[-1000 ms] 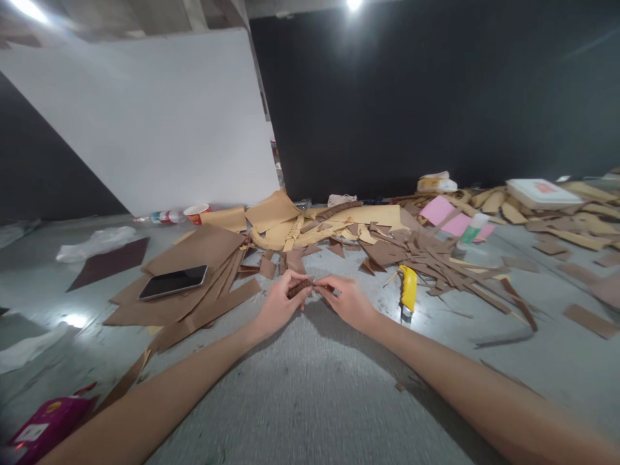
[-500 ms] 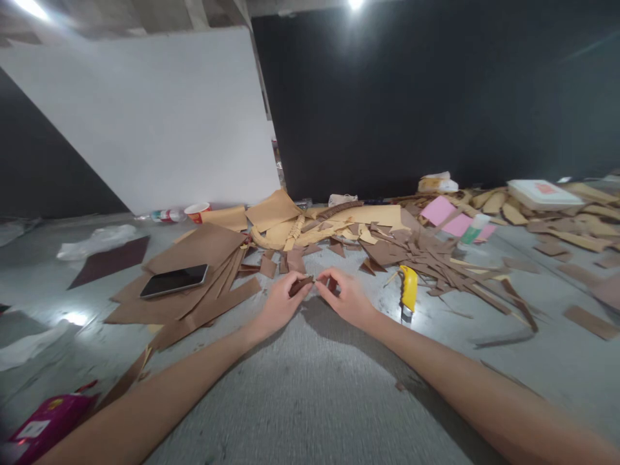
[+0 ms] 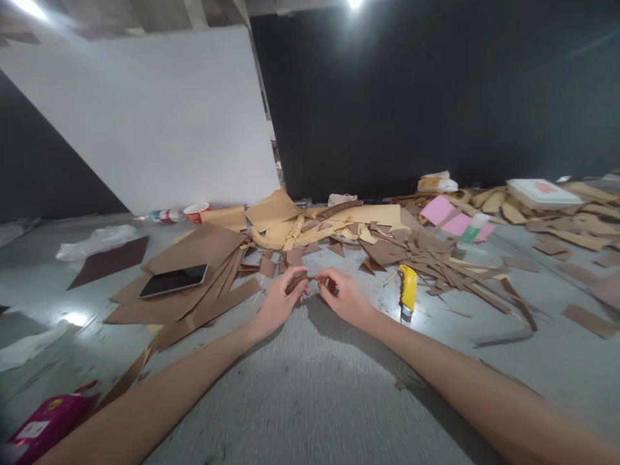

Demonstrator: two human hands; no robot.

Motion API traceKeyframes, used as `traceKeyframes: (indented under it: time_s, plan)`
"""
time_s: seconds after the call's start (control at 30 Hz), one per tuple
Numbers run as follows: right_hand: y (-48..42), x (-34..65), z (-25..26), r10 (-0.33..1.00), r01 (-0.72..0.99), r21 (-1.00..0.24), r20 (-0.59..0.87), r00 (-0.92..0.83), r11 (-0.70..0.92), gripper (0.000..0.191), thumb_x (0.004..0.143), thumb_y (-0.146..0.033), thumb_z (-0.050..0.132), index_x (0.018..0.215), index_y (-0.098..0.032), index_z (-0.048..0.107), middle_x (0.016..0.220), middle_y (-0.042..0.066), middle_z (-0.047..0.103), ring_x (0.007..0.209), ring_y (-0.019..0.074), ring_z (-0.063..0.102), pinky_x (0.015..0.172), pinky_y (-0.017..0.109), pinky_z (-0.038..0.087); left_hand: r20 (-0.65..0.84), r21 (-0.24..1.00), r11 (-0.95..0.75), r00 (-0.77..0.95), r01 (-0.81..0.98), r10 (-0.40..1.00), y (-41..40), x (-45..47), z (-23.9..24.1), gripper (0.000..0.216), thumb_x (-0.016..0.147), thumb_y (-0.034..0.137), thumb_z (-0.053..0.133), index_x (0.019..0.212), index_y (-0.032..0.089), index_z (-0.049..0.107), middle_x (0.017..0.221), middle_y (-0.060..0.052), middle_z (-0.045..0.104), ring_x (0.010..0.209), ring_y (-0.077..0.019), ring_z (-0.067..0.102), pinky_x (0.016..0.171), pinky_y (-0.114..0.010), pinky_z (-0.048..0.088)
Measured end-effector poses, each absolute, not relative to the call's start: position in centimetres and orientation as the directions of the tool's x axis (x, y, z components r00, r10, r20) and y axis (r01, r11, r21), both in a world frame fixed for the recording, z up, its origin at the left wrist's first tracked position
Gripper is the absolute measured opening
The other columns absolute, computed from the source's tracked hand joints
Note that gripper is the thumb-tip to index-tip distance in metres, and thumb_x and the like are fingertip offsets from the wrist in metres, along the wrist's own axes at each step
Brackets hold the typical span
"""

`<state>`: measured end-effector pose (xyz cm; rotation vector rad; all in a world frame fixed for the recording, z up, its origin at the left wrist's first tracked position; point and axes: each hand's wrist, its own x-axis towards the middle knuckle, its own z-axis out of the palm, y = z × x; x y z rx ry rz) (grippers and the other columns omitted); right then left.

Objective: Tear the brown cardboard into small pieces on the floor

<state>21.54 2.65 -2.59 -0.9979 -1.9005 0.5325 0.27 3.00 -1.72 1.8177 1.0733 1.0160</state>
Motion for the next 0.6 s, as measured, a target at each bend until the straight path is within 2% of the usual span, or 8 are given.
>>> traceKeyframes:
  time_s: [0.23,0.6]
  plan:
    - [2.59,21.67,-2.53,0.819,0.433,-0.696,0.502,-0.277,0.573,0.016,0.1,-0.029,0.055,0.106,-0.021,0.068,0.096,0.006,0.075,0.074,0.0181,0.065,0.071,0.031,0.053,0.232,0.89,-0.338,0.333,0.308,0.914,2.79,0.33,-1.52,0.038,0.105,0.053,0.054,0.129,0.024,0.06,0.079,0.0,0.07,0.064,-0.0165,0.062,0.061,-0.027,0.047]
    - [2.38,21.78,-2.5,0.811,0.427,-0.689,0.51,-0.287,0.585,0.014,0.1,-0.028,0.054,0.107,-0.022,0.065,0.093,0.005,0.071,0.075,0.0179,0.064,0.071,0.03,0.052,0.239,0.858,-0.368,0.356,0.357,0.903,2.64,0.29,-1.49,0.039,0.106,0.054,0.052,0.13,0.023,0.059,0.079,0.0,0.07,0.065,-0.0166,0.063,0.064,-0.027,0.047]
